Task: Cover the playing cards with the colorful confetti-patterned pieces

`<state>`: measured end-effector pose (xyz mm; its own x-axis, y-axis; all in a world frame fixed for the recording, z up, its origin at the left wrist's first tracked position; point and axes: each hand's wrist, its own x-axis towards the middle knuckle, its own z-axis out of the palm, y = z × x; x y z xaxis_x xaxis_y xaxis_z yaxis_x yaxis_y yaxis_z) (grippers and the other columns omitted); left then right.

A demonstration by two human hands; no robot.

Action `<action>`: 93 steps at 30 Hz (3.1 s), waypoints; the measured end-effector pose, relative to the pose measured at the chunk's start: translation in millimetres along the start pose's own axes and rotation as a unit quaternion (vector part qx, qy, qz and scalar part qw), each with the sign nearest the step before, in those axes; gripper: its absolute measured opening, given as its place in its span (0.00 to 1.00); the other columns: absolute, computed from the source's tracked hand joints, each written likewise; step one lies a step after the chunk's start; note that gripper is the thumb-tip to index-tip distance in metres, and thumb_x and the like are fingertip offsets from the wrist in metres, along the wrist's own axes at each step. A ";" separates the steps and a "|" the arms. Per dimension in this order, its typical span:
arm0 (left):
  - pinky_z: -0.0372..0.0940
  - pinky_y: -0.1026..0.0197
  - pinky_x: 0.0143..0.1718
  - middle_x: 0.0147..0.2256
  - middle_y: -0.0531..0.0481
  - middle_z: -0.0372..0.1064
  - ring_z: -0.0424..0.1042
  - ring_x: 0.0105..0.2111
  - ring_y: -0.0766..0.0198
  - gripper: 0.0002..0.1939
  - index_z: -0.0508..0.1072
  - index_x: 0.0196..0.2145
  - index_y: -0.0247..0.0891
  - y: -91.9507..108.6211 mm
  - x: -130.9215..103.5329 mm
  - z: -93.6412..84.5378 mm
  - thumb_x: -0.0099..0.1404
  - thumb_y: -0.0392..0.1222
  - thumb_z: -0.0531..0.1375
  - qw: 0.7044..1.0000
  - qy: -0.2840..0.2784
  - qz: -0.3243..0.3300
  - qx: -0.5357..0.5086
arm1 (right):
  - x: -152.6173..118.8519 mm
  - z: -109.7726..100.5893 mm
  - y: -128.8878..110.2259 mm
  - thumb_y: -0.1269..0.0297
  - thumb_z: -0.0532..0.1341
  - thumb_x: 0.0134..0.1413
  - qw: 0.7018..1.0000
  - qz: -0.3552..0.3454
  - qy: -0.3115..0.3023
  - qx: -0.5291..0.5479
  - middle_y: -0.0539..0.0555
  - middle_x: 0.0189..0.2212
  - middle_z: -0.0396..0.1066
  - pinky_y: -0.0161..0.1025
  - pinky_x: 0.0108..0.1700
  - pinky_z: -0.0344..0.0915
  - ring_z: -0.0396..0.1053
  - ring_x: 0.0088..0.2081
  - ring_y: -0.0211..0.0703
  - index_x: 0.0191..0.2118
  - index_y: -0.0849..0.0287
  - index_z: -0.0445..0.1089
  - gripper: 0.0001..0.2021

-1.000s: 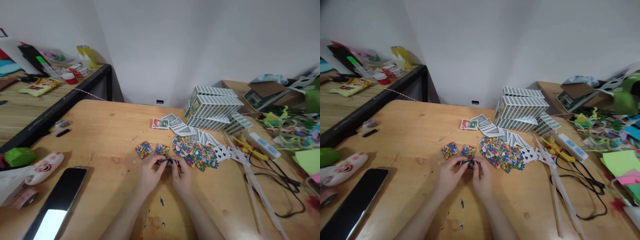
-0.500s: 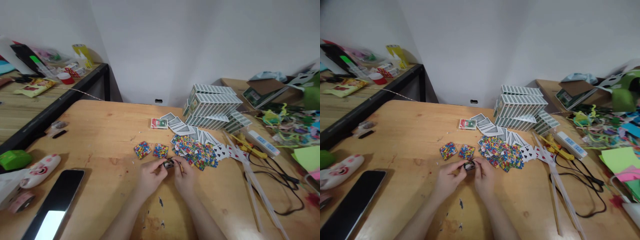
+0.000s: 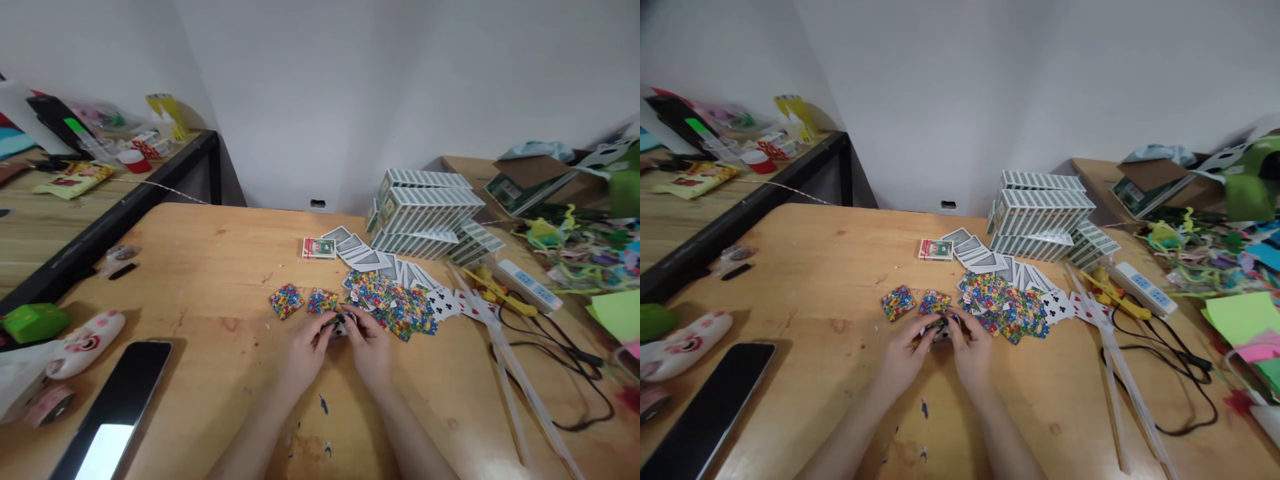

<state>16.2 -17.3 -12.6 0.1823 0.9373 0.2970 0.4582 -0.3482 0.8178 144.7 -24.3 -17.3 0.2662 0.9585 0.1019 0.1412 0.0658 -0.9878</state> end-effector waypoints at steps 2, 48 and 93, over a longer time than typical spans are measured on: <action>0.67 0.60 0.38 0.38 0.48 0.72 0.71 0.36 0.64 0.13 0.69 0.43 0.42 -2.1 0.5 0.1 0.61 0.35 0.53 1.000 0.011 0.001 0.017 | 1.0 -0.5 0.6 0.62 0.59 0.48 1.000 0.006 -0.020 0.013 0.57 0.39 0.72 0.44 0.42 0.67 0.69 0.40 0.46 0.42 0.58 0.70 0.14; 0.59 0.65 0.29 0.28 0.53 0.61 0.63 0.28 0.66 0.11 0.62 0.34 0.39 5.5 6.2 -15.7 0.52 0.29 0.50 0.994 -0.057 -0.090 -0.014 | -2.4 3.3 1.1 0.64 0.57 0.47 0.989 0.080 -0.109 0.054 0.49 0.24 0.66 0.33 0.24 0.63 0.65 0.24 0.38 0.32 0.58 0.67 0.06; 0.65 0.62 0.38 0.33 0.49 0.69 0.68 0.35 0.65 0.07 0.69 0.34 0.39 4.3 2.5 -3.2 0.57 0.35 0.55 0.998 0.064 -0.007 0.020 | -3.9 -3.4 0.9 0.69 0.54 0.48 0.993 -0.059 -0.074 -0.070 0.53 0.33 0.73 0.40 0.39 0.67 0.70 0.35 0.43 0.37 0.57 0.70 0.10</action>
<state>15.8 -16.4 -6.7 0.0634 0.9353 0.3481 0.4953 -0.3323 0.8027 147.0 -29.0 -18.2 0.0987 0.9771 0.1883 0.2978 0.1516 -0.9425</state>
